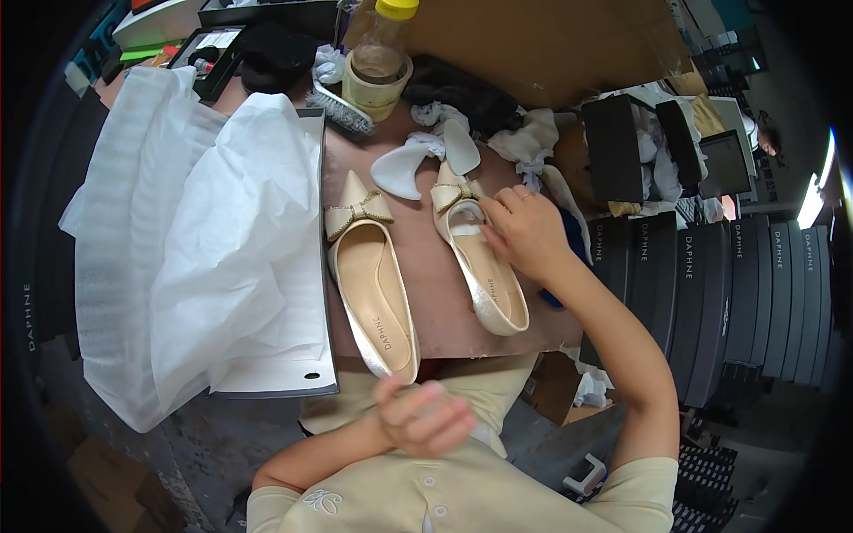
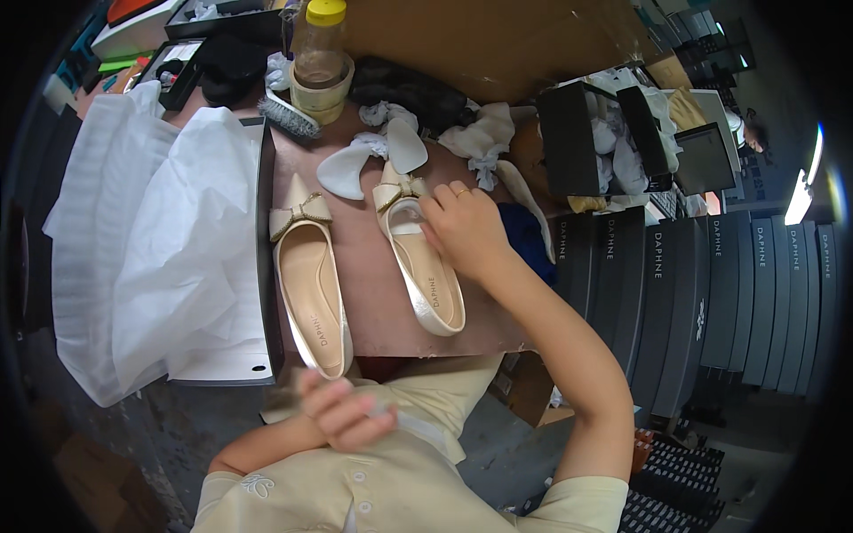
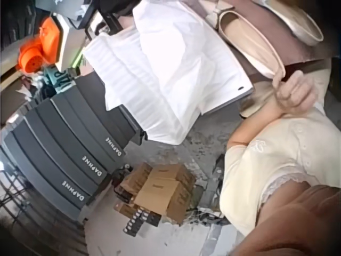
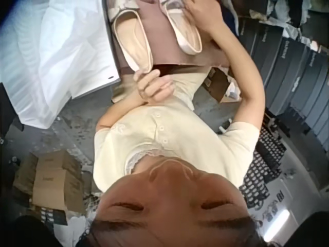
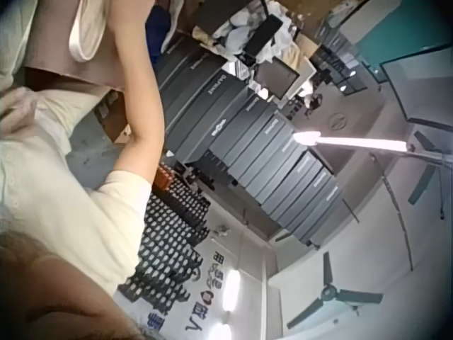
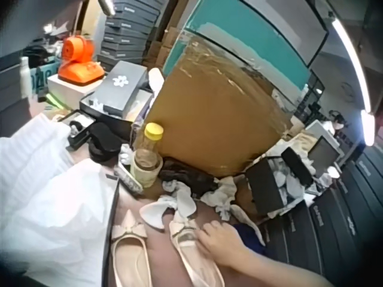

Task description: Cleaning shoe boxes and packing shoes with tissue paper for storage or shipping.

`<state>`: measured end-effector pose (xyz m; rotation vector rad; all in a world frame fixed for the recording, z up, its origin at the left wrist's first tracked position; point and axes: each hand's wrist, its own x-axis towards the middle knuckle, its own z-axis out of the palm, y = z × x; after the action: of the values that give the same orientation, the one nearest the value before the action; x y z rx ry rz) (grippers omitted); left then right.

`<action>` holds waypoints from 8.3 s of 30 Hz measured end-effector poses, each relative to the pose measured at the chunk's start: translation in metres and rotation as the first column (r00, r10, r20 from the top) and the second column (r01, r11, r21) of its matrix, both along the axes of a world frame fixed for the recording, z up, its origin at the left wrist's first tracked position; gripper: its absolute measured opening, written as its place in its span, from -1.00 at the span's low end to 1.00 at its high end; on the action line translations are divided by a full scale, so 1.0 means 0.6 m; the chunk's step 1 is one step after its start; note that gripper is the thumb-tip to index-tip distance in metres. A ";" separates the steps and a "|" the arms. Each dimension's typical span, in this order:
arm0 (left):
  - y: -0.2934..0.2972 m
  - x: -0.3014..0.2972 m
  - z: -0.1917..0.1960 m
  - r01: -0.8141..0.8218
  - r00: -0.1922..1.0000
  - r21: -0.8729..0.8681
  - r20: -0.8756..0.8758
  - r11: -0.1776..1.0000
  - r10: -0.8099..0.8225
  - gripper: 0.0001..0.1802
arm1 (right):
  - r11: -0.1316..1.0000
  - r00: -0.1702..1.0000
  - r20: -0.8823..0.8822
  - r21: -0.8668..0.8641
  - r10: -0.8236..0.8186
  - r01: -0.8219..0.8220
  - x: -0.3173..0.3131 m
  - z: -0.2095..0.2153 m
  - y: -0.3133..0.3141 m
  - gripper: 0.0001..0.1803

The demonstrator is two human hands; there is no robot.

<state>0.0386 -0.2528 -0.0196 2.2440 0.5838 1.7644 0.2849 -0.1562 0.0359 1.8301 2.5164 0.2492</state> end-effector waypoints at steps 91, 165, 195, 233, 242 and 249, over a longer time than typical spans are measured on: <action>0.031 0.151 -0.042 0.227 0.973 -0.083 -0.033 0.970 -0.231 -0.74 | 0.547 0.497 -0.497 -0.836 -0.711 -0.054 -0.052 0.061 -0.083 -0.61; -0.087 -0.071 -0.058 0.144 0.989 -0.591 0.109 0.794 -0.098 -0.33 | 0.817 -0.154 -0.905 -0.424 -0.396 0.390 -0.045 0.107 -0.323 -0.37; 0.066 -0.023 -0.064 0.588 0.789 -0.799 0.534 -0.123 0.304 -0.46 | 0.836 -0.284 -0.862 -0.488 -0.419 0.249 0.019 0.173 -0.432 -0.32; -0.007 0.045 -0.047 0.492 -0.414 0.100 0.901 -0.865 -0.132 -0.47 | 0.779 -0.880 0.441 -0.483 -0.179 -0.400 -0.164 -0.030 -0.395 -0.41; -0.023 0.044 -0.046 0.436 -0.488 0.219 0.873 -0.873 -0.024 -0.54 | 0.835 -0.920 0.361 -0.451 -0.151 -0.314 -0.171 -0.023 -0.402 -0.42; -0.031 -0.017 -0.020 0.588 0.535 -0.386 0.845 -0.711 -0.017 -0.62 | 0.968 -0.992 0.059 -0.218 -0.111 -0.122 -0.153 -0.025 -0.402 -0.21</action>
<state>0.0286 -0.2712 -0.0315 0.3014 0.3852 0.2548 0.1933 -0.3973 0.0211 -0.3379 0.1509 1.3771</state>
